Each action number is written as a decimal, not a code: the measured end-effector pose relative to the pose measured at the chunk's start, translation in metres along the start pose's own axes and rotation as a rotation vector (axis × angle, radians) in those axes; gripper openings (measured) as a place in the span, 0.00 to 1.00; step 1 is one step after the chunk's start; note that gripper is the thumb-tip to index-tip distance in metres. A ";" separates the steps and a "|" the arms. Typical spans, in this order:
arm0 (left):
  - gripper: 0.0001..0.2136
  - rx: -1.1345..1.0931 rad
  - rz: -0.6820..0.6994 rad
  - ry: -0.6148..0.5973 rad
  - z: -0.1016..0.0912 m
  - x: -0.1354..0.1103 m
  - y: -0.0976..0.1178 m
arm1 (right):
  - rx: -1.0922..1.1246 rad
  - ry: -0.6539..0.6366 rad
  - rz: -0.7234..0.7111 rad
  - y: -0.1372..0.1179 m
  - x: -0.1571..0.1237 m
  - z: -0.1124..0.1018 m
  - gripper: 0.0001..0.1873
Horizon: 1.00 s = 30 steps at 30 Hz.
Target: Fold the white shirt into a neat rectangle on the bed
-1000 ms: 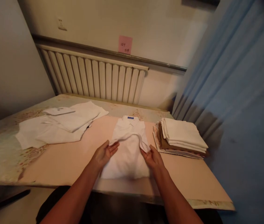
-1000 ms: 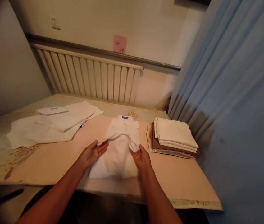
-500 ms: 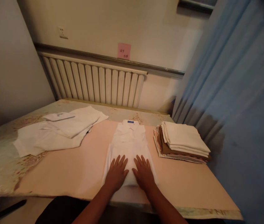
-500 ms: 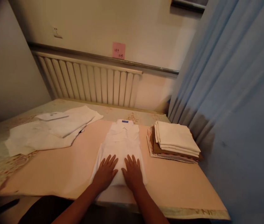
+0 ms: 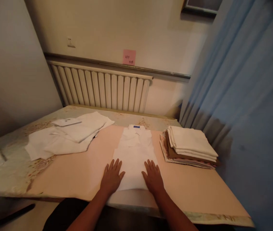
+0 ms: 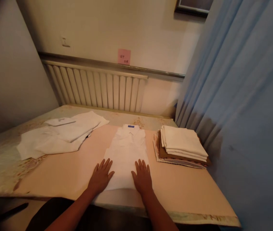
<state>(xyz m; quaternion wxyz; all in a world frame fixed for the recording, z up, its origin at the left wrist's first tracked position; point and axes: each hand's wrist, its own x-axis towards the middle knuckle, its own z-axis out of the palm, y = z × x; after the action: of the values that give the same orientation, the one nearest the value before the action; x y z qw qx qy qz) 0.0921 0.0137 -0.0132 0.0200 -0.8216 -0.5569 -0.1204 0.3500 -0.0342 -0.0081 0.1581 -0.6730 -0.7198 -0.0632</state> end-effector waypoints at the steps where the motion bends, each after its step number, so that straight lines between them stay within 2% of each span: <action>1: 0.28 0.000 0.000 0.000 -0.001 -0.001 0.000 | -0.005 -0.003 0.002 0.000 -0.001 -0.001 0.28; 9: 0.27 0.002 -0.002 0.005 -0.004 -0.003 0.001 | -0.015 0.014 0.041 0.002 -0.004 0.000 0.27; 23: 0.25 0.024 -0.006 0.034 -0.005 -0.004 0.002 | 0.015 0.074 0.024 0.003 -0.007 0.006 0.28; 30: 0.24 0.026 -0.009 0.060 -0.005 -0.005 0.001 | 0.011 0.059 0.021 0.004 -0.006 0.007 0.27</action>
<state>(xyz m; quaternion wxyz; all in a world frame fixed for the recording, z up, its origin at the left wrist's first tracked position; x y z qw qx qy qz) 0.0907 0.0077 -0.0090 0.0469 -0.8148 -0.5612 -0.1378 0.3530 -0.0371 -0.0167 0.1837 -0.6774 -0.7081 -0.0772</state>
